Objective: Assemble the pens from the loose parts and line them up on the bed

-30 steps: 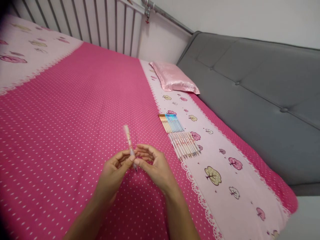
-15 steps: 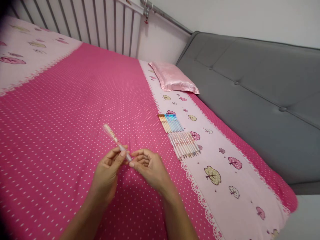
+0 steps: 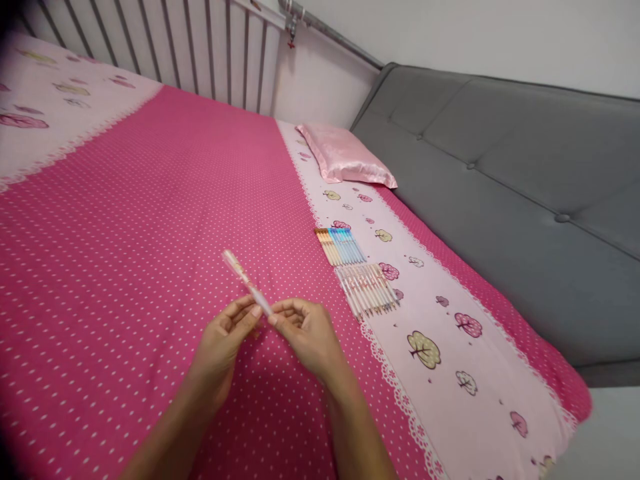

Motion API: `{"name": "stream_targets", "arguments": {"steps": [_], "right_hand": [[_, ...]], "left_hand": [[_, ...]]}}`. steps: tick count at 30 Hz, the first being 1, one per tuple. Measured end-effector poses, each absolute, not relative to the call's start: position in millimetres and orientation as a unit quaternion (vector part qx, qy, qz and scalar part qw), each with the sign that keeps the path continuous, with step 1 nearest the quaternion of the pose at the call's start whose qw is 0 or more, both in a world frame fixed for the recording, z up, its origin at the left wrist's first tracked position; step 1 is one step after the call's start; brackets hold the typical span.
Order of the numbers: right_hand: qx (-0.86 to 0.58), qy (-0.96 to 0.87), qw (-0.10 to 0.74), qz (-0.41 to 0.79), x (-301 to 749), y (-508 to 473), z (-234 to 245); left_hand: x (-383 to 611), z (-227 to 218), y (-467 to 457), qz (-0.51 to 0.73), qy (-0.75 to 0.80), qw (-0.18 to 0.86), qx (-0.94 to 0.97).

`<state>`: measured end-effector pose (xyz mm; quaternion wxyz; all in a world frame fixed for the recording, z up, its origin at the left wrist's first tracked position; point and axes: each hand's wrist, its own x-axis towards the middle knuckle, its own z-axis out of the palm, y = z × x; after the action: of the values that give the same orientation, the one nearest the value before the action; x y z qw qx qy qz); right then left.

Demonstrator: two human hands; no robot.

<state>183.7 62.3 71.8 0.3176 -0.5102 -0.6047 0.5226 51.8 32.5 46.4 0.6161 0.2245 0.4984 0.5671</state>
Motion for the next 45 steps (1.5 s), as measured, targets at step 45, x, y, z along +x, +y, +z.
{"name": "stream_targets", "arguments": {"steps": [45], "right_hand": [[-0.838,-0.533,0.006,0.119,272.2,99.5,41.3]], "left_hand": [[51.5,44.9,31.8,0.556,0.554,0.568,0.246]]}}
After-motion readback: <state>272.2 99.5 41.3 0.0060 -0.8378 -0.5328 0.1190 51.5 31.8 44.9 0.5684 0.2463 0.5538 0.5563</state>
